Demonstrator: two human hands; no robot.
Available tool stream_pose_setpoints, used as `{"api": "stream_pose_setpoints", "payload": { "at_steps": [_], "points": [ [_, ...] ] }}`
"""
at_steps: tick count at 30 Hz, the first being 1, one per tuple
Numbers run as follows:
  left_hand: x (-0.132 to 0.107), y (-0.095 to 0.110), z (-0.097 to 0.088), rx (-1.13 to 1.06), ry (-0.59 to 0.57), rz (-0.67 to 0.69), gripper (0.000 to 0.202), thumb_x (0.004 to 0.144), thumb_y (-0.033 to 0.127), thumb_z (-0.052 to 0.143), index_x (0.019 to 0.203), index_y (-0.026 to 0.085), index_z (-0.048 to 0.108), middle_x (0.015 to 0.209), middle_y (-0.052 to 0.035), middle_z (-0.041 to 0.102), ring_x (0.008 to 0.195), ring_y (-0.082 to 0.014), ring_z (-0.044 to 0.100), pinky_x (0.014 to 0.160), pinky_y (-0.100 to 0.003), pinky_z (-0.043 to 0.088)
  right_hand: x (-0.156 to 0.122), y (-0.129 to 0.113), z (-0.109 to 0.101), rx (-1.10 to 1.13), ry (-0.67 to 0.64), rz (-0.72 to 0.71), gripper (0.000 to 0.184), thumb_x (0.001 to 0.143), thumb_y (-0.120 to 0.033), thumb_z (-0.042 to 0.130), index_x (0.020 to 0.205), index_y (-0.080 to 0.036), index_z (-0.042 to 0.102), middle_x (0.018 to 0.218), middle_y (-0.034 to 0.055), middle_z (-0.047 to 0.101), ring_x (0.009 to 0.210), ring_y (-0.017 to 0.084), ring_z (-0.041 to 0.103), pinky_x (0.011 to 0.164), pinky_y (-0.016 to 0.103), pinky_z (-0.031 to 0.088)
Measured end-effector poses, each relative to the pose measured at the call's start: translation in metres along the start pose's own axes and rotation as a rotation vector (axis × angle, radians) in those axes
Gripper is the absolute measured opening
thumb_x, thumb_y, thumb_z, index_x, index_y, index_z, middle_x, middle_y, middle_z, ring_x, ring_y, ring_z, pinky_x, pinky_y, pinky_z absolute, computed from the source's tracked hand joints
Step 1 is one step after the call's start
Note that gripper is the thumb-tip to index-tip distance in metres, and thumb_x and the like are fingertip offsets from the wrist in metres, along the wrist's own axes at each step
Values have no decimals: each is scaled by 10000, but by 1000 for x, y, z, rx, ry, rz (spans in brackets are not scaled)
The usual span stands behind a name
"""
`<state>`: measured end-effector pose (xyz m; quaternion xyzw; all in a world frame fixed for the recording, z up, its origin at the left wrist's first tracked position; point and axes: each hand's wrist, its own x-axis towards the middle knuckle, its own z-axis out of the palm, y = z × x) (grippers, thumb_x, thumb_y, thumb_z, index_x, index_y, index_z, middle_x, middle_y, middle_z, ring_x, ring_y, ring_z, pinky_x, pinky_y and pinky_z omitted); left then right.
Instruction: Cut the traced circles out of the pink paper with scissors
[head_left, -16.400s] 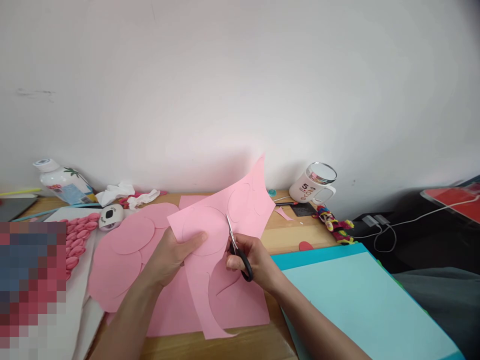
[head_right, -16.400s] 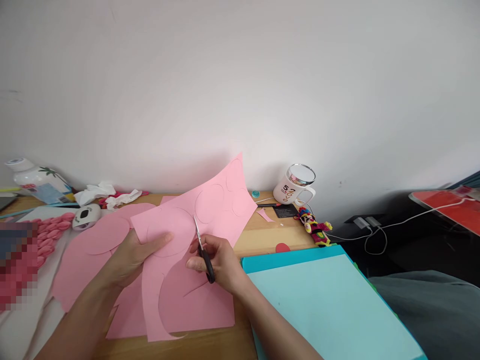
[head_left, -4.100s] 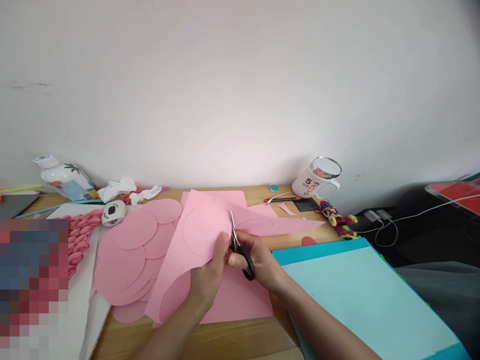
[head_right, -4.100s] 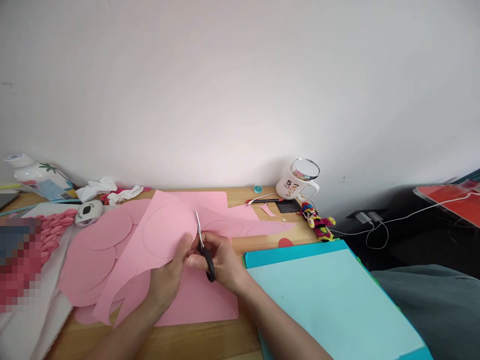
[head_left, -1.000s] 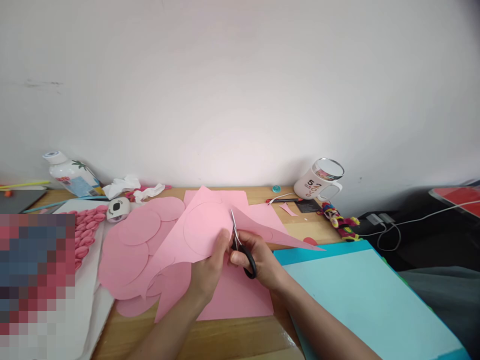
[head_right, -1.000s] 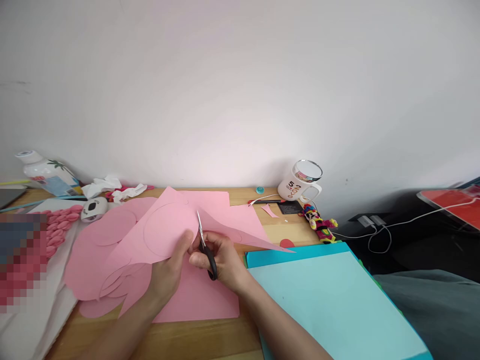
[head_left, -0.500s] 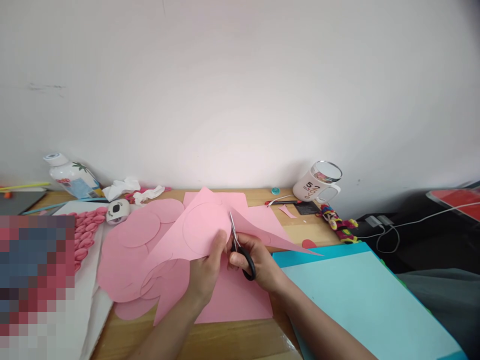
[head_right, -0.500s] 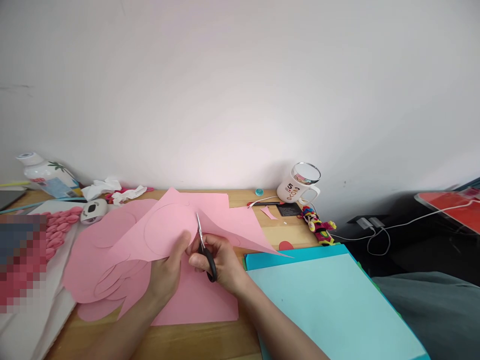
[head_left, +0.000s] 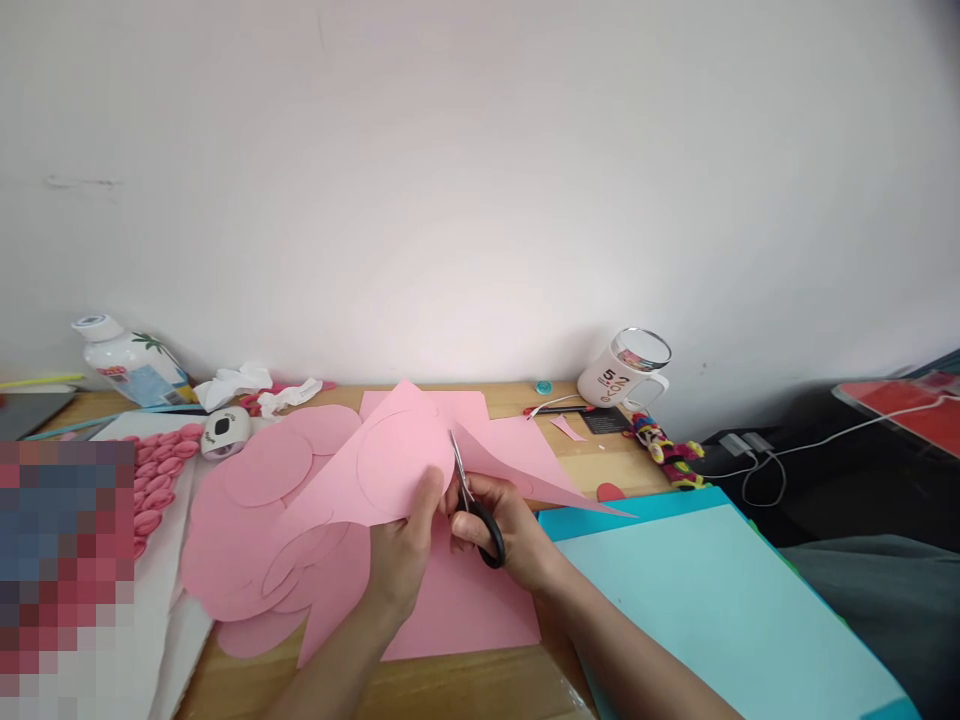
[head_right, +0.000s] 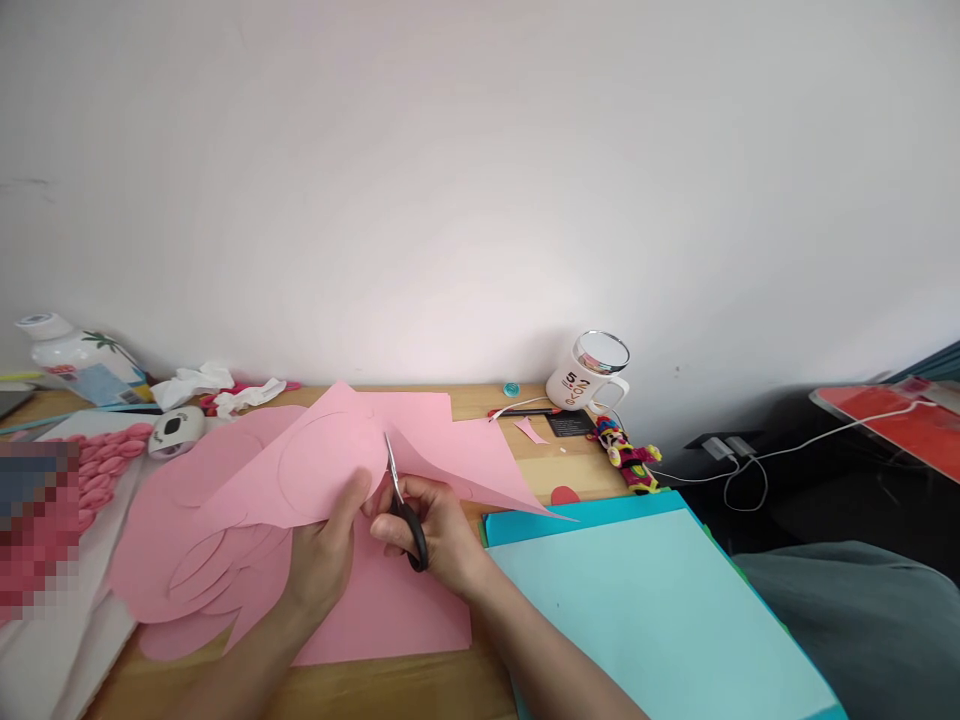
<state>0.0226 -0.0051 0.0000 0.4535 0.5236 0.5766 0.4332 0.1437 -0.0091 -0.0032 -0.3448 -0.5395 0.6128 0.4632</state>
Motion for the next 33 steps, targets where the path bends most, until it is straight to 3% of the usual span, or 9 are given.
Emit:
{"api": "stream_pose_setpoints", "payload": {
  "at_steps": [5,8,15,20,33],
  "points": [
    [1,4,0,-50,-57,5,346,734,420,571,483,204,472,481,20,516,531,-135,533,548,-251,489,-1,3,0,-8,-6,5,328,689,-461,672,723,-157,552,534,-46,470,465,92,450,471,224,340],
    [1,8,0,-61,-35,23,348,733,438,564,489,208,472,468,22,502,519,-138,533,533,-253,485,-1,6,1,-8,-4,20,328,692,-465,666,717,-159,551,538,-44,476,467,95,460,475,226,342],
    [-1,10,1,3,-89,-111,379,689,486,578,460,193,509,406,16,523,399,-130,518,406,-236,441,-1,2,6,13,17,43,407,630,-533,684,736,-168,539,555,-38,454,520,110,436,501,237,352],
    [-1,7,1,2,-100,-74,358,692,461,583,466,190,529,401,13,541,423,-142,541,457,-246,466,-1,0,5,20,24,28,432,614,-550,689,732,-164,536,595,-30,420,562,109,381,500,228,313],
    [-1,5,1,7,-77,-71,339,696,468,586,496,196,547,465,-5,559,562,-179,583,534,-273,492,-1,-2,4,-19,18,32,437,623,-564,672,718,-173,504,559,-35,440,519,110,415,491,236,350]
  ]
}}
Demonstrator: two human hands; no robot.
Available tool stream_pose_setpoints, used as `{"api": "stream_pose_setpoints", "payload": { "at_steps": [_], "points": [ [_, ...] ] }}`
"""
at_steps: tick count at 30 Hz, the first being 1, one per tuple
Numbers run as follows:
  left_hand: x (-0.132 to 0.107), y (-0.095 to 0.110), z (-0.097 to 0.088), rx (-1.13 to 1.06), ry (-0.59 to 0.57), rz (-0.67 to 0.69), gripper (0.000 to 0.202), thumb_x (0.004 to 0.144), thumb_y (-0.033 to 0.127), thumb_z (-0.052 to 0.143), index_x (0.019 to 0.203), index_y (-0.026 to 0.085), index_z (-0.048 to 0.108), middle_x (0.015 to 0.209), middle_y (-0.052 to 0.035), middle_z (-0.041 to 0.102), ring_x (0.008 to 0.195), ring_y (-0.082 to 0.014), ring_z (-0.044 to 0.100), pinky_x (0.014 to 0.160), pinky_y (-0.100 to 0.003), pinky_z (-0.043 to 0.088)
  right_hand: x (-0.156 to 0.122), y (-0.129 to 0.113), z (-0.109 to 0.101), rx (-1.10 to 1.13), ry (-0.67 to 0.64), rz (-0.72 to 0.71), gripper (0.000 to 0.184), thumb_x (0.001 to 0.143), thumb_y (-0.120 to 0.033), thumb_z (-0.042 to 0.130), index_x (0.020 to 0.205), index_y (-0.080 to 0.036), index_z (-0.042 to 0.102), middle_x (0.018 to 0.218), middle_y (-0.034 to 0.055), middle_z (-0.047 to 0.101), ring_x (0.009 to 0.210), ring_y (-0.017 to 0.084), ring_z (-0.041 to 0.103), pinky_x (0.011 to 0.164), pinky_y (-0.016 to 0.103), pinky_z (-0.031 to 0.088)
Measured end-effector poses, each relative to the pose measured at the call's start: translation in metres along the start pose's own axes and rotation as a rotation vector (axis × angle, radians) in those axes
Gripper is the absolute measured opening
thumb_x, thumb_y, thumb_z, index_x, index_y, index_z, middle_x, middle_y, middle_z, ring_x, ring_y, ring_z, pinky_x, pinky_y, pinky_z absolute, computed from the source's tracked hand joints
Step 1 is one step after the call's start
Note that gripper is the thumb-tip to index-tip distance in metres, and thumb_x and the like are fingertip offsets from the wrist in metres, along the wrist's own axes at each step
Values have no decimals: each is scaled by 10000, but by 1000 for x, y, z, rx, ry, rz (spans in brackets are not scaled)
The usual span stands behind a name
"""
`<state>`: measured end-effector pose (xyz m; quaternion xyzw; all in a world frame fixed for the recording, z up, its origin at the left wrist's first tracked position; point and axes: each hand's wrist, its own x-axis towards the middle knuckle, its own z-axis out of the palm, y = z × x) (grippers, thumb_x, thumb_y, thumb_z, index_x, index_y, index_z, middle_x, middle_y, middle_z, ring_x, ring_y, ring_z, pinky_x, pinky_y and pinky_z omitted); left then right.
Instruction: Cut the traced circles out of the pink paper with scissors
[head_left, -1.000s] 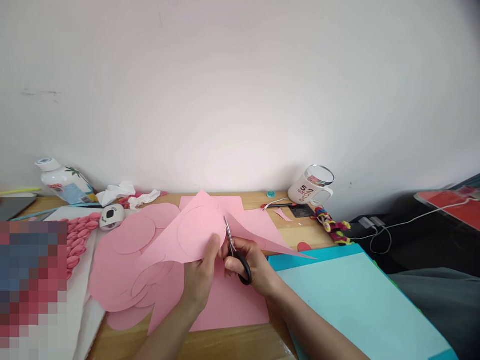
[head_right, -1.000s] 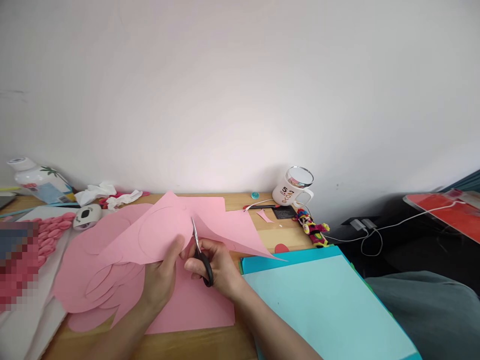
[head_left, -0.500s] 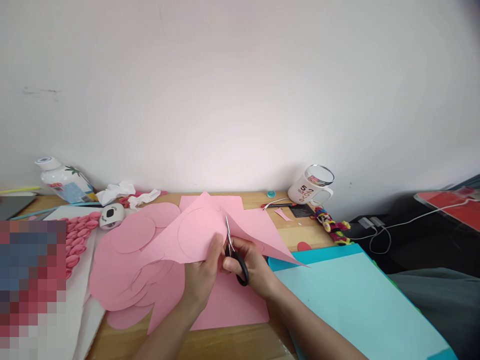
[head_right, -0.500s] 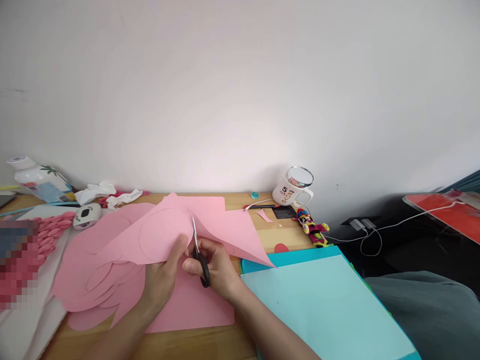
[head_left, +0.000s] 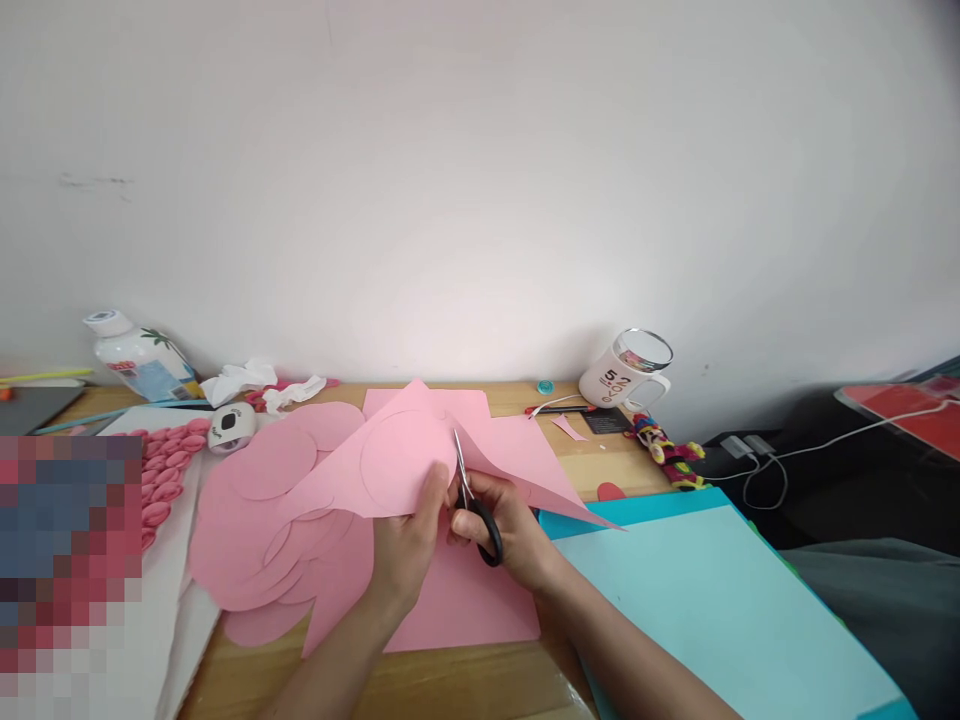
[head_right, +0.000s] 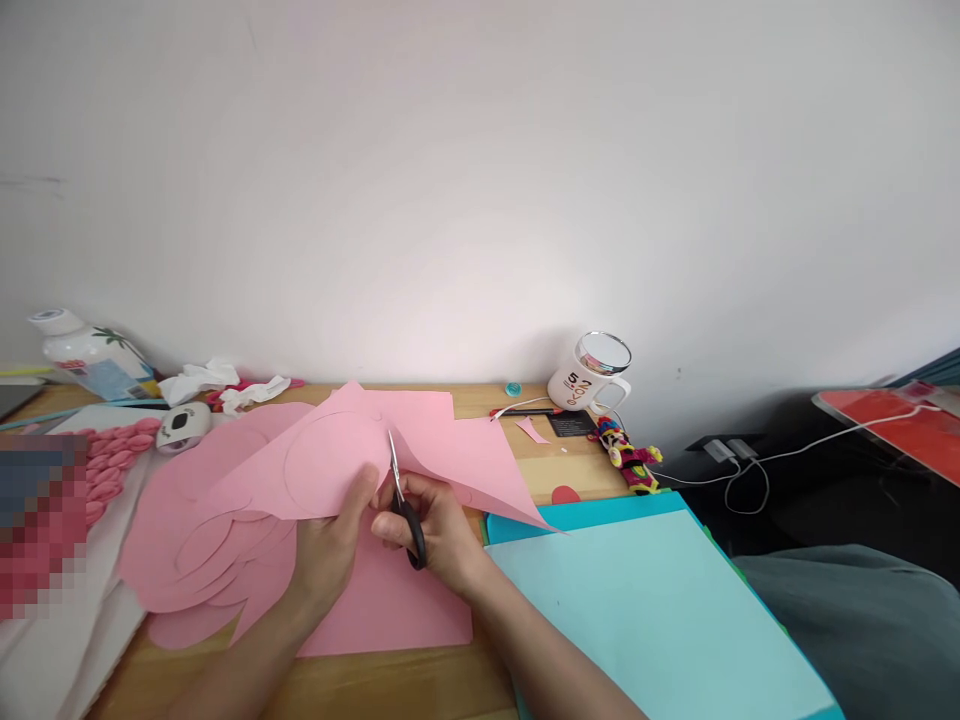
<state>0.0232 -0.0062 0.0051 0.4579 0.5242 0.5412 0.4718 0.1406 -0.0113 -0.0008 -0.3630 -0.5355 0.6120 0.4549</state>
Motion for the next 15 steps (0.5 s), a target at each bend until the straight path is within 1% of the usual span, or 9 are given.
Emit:
{"api": "stream_pose_setpoints", "payload": {
  "at_steps": [4,8,12,15],
  "points": [
    [-1,3,0,2,21,-6,352,680,483,587,470,206,530,466,-13,556,597,-195,596,512,-274,493,0,0,1,-6,6,-4,413,640,-538,673,700,-175,485,554,-39,442,502,100,392,496,239,342],
    [0,3,0,10,29,22,343,689,467,588,472,208,533,497,-25,576,639,-202,605,509,-269,494,0,-1,0,-14,3,-3,405,643,-529,674,698,-171,493,575,-28,473,500,99,409,494,241,351],
    [0,3,0,-12,29,23,350,697,459,588,464,210,509,482,-11,554,565,-183,586,490,-273,486,-1,1,-1,-12,3,-10,397,651,-521,671,691,-168,494,581,-24,486,498,100,421,496,246,371],
    [0,2,1,-40,15,39,337,720,433,578,481,211,497,441,18,516,514,-157,564,517,-268,485,0,4,-1,-15,-2,-11,384,660,-515,667,699,-170,502,556,-34,463,489,103,422,486,245,368]
  ]
}}
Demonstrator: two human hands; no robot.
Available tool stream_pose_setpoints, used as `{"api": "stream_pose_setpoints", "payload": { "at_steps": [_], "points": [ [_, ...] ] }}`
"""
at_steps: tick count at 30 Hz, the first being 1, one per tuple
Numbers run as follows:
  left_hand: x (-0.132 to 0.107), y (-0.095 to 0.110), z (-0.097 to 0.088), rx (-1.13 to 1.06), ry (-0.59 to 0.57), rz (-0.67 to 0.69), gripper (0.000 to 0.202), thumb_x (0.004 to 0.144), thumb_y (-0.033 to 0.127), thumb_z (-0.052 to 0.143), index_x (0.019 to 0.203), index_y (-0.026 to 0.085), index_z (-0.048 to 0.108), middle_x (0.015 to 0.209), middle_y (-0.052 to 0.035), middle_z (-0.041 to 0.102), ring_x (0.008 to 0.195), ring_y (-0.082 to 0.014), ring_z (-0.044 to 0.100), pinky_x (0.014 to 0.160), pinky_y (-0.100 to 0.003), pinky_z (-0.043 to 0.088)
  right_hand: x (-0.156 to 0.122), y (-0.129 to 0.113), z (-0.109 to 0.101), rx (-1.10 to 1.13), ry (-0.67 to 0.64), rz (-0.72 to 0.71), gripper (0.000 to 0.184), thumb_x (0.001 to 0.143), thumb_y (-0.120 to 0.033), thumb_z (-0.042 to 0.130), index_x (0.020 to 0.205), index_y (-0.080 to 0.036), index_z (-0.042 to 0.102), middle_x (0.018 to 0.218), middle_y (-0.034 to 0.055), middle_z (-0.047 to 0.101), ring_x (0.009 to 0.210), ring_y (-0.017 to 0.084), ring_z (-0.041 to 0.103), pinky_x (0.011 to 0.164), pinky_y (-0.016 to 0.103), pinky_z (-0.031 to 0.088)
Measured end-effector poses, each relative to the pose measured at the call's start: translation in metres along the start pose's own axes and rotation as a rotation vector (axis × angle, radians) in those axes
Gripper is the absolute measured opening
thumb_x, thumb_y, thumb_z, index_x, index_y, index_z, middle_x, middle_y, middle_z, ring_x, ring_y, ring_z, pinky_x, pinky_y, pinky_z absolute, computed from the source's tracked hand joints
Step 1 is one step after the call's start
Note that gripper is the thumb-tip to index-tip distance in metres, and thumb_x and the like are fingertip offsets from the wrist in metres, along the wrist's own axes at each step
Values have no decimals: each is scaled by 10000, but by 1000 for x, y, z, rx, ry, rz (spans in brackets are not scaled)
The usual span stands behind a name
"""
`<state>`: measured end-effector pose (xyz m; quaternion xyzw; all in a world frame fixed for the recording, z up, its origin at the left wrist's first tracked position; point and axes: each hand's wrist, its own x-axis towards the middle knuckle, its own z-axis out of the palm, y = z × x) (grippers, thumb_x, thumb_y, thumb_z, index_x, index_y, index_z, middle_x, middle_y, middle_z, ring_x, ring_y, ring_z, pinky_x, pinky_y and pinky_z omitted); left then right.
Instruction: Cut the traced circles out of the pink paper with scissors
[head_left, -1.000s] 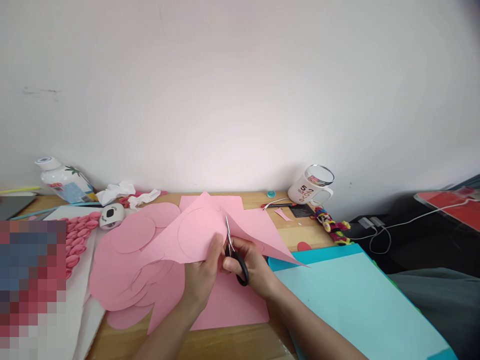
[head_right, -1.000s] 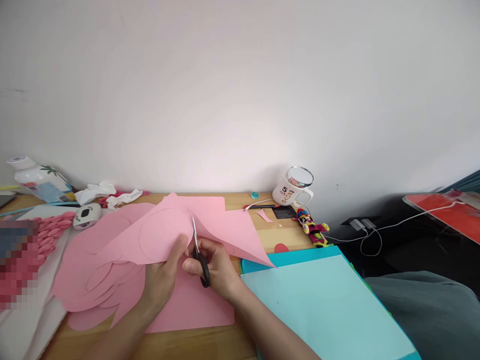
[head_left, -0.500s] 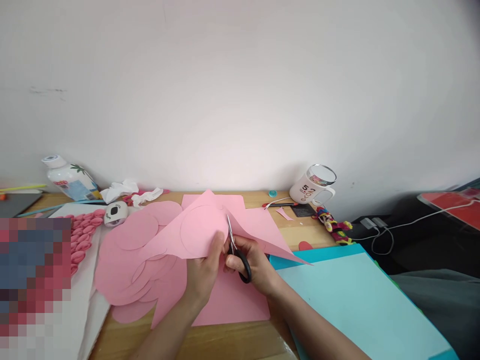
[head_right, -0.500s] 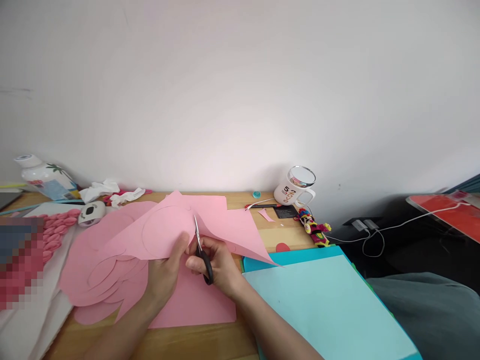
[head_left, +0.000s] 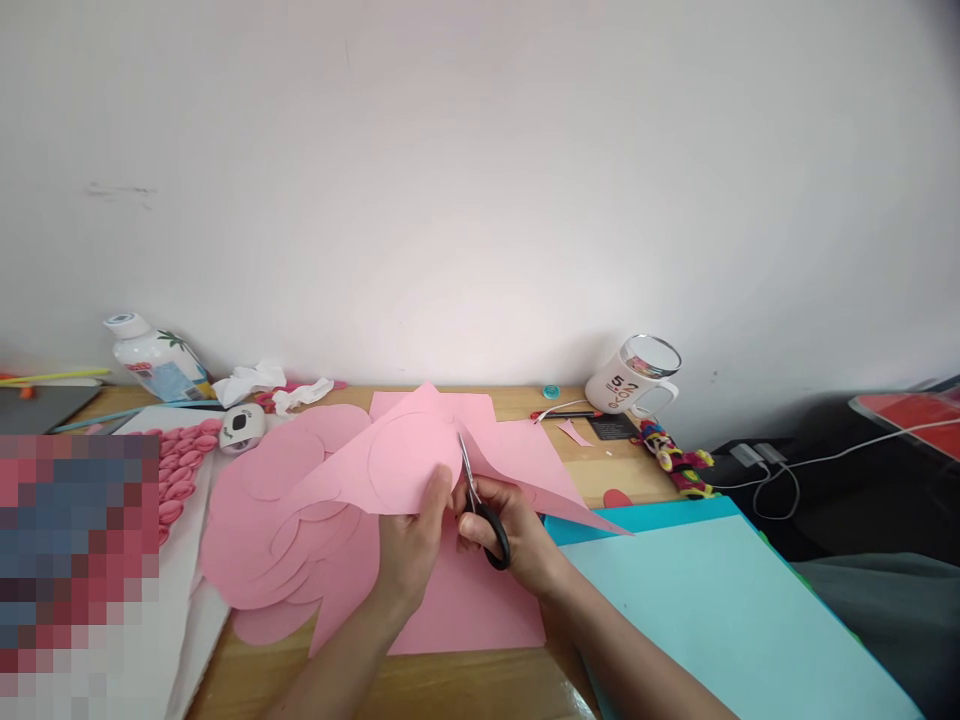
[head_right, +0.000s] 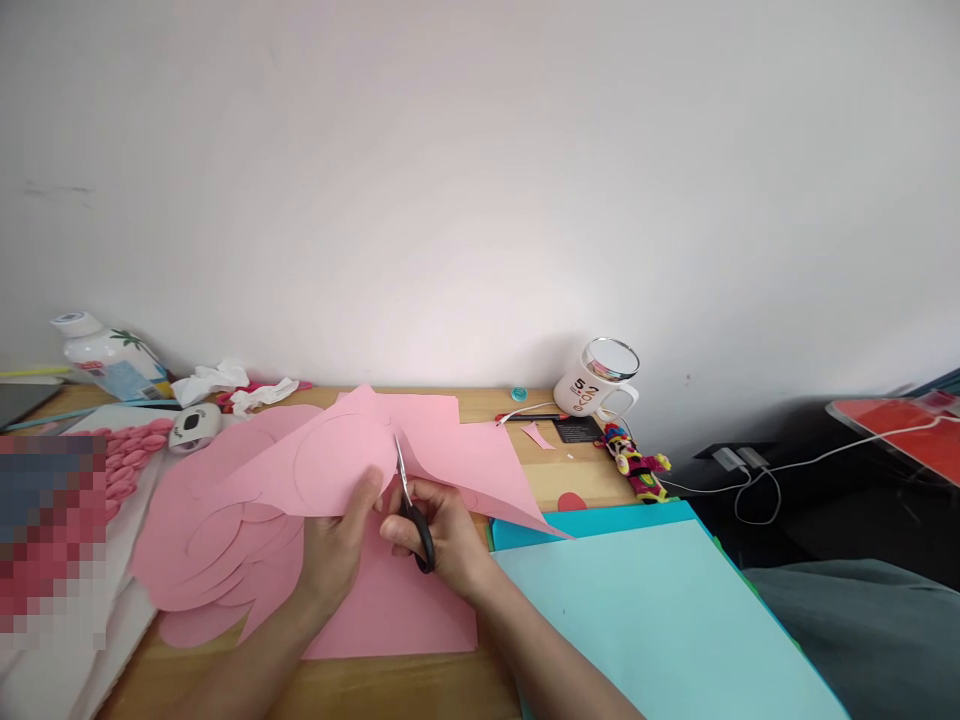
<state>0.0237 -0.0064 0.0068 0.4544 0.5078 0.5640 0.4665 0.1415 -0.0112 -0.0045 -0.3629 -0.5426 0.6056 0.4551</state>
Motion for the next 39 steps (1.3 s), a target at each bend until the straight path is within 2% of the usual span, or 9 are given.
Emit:
{"api": "stream_pose_setpoints", "payload": {
  "at_steps": [6,9,12,17,23,29,34,39],
  "points": [
    [3,-5,-2,-35,45,-38,314,713,426,592,528,188,502,476,33,529,466,-125,539,470,-237,460,0,0,2,7,3,9,372,666,-499,668,683,-171,493,520,-42,439,476,109,440,481,244,347],
    [3,-3,-2,14,15,-46,306,706,422,598,535,176,534,475,19,551,482,-137,563,445,-227,458,0,-1,4,14,14,13,377,664,-497,671,667,-173,479,514,-43,441,477,109,440,488,242,336],
    [3,-3,-1,55,-10,-13,309,710,401,594,510,174,529,455,19,548,454,-132,554,433,-226,460,0,-2,4,16,23,5,373,661,-491,680,696,-173,489,534,-50,421,499,102,401,512,240,333],
    [3,-6,-1,62,-34,59,245,724,368,591,582,169,588,484,14,584,478,-134,567,478,-236,488,0,-2,-1,1,10,-46,359,665,-483,685,710,-164,527,638,-24,439,593,112,379,553,236,316],
    [4,-7,-2,43,-96,51,297,760,353,558,520,179,546,419,28,545,410,-116,535,438,-224,477,-2,-1,-2,-15,7,-16,367,679,-503,663,742,-169,524,624,-23,444,584,118,395,548,241,327],
    [3,-6,-1,32,-94,48,314,762,366,555,505,188,524,398,37,522,392,-113,525,410,-215,462,0,-1,-1,-34,2,-17,381,687,-517,647,691,-180,469,550,-48,395,524,106,374,530,244,327],
    [3,-4,-1,12,-51,54,321,749,352,573,478,188,518,400,29,535,417,-120,553,390,-198,450,-1,1,-1,-48,3,-13,367,696,-503,645,706,-175,480,551,-36,445,514,109,401,518,247,340],
    [5,-3,0,-18,-95,-10,380,764,378,545,446,173,517,344,31,495,326,-105,495,341,-199,417,-1,1,2,-50,15,-26,361,709,-499,633,681,-169,489,556,-20,474,517,116,419,521,255,345]
  ]
}}
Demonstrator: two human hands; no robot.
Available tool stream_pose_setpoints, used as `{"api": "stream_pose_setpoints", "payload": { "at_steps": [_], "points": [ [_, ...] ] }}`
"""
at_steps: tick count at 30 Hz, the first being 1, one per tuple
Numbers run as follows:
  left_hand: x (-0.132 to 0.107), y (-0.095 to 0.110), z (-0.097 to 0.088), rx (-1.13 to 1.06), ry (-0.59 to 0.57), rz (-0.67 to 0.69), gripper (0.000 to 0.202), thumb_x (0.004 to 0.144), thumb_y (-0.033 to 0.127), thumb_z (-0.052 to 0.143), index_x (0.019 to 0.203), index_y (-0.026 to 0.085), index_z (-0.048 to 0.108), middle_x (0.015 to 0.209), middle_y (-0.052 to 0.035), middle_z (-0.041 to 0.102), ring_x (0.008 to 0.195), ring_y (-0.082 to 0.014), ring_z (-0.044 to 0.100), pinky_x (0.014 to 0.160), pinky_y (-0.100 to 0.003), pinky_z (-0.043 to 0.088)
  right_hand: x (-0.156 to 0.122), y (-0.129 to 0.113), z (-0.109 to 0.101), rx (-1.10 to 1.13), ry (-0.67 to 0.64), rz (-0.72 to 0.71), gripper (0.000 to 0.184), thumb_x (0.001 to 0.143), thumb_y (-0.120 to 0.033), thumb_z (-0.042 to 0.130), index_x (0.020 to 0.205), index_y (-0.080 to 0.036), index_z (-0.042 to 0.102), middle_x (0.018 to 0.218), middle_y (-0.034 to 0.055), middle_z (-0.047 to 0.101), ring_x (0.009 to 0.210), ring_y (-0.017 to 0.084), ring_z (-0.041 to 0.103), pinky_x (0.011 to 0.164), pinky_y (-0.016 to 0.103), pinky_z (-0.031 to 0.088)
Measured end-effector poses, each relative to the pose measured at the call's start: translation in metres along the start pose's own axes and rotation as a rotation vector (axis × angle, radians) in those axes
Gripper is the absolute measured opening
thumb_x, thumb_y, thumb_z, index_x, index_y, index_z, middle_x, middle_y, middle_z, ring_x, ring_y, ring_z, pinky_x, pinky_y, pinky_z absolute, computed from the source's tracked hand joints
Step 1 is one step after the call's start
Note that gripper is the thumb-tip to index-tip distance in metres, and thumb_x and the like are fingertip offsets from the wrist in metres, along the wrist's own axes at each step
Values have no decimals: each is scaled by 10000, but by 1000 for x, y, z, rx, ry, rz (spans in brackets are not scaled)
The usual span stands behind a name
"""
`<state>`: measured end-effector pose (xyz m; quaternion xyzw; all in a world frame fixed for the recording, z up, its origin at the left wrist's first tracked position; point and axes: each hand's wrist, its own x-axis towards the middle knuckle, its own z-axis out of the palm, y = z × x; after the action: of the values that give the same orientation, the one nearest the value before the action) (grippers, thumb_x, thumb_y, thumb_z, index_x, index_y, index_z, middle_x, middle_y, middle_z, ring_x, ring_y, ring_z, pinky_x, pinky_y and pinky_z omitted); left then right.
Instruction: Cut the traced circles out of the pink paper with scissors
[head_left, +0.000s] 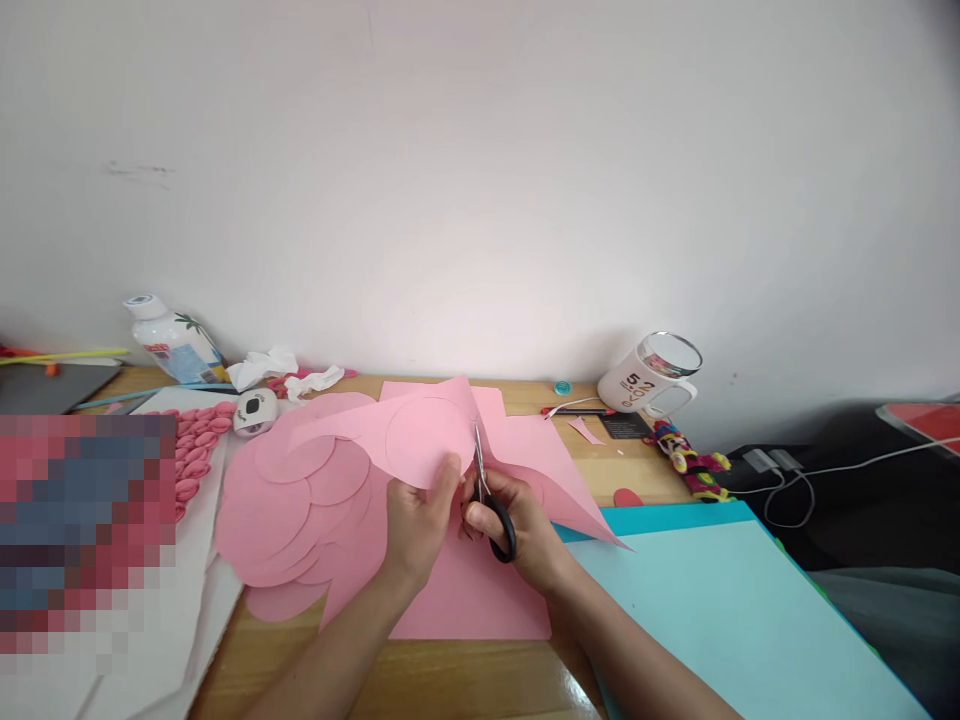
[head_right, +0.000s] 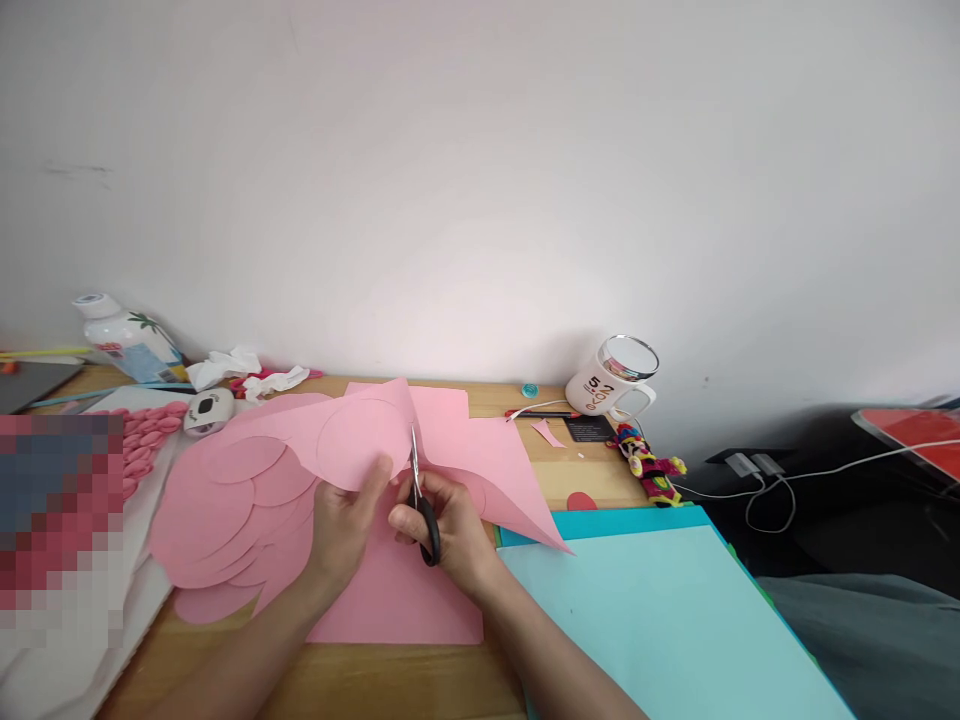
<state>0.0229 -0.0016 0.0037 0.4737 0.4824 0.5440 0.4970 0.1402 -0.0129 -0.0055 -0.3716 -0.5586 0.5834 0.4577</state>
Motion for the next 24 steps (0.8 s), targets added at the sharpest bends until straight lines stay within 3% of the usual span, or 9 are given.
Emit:
{"api": "stream_pose_setpoints", "payload": {
  "at_steps": [6,10,13,18,24],
  "points": [
    [-3,-1,2,-16,18,-35,310,734,387,579,523,160,568,416,21,544,365,-110,522,363,-202,434,0,0,3,5,9,3,367,707,-513,622,713,-167,500,599,-24,423,557,119,384,540,252,338],
    [-4,-5,1,33,39,37,238,720,335,599,557,162,609,515,-7,619,473,-127,583,455,-209,484,-1,1,-1,-54,38,1,369,703,-509,631,752,-169,496,651,-23,383,593,117,333,551,246,314],
    [-4,-6,2,48,13,46,253,721,319,589,518,167,589,485,3,598,452,-120,566,457,-210,484,-1,0,-4,-82,37,2,371,708,-510,627,727,-174,473,645,-27,363,592,117,321,544,243,298],
    [-4,-2,3,60,-18,3,212,722,308,566,581,162,626,515,2,619,475,-124,578,469,-214,486,-1,-1,-2,-65,13,-9,384,712,-526,615,737,-169,476,654,-25,358,596,115,318,551,243,300],
    [-4,-1,1,91,-14,58,191,726,296,566,601,168,632,592,-7,659,567,-143,622,532,-224,511,0,-1,-3,-54,22,-6,405,693,-548,619,756,-171,485,675,-17,380,615,121,329,565,241,313]
  ]
}}
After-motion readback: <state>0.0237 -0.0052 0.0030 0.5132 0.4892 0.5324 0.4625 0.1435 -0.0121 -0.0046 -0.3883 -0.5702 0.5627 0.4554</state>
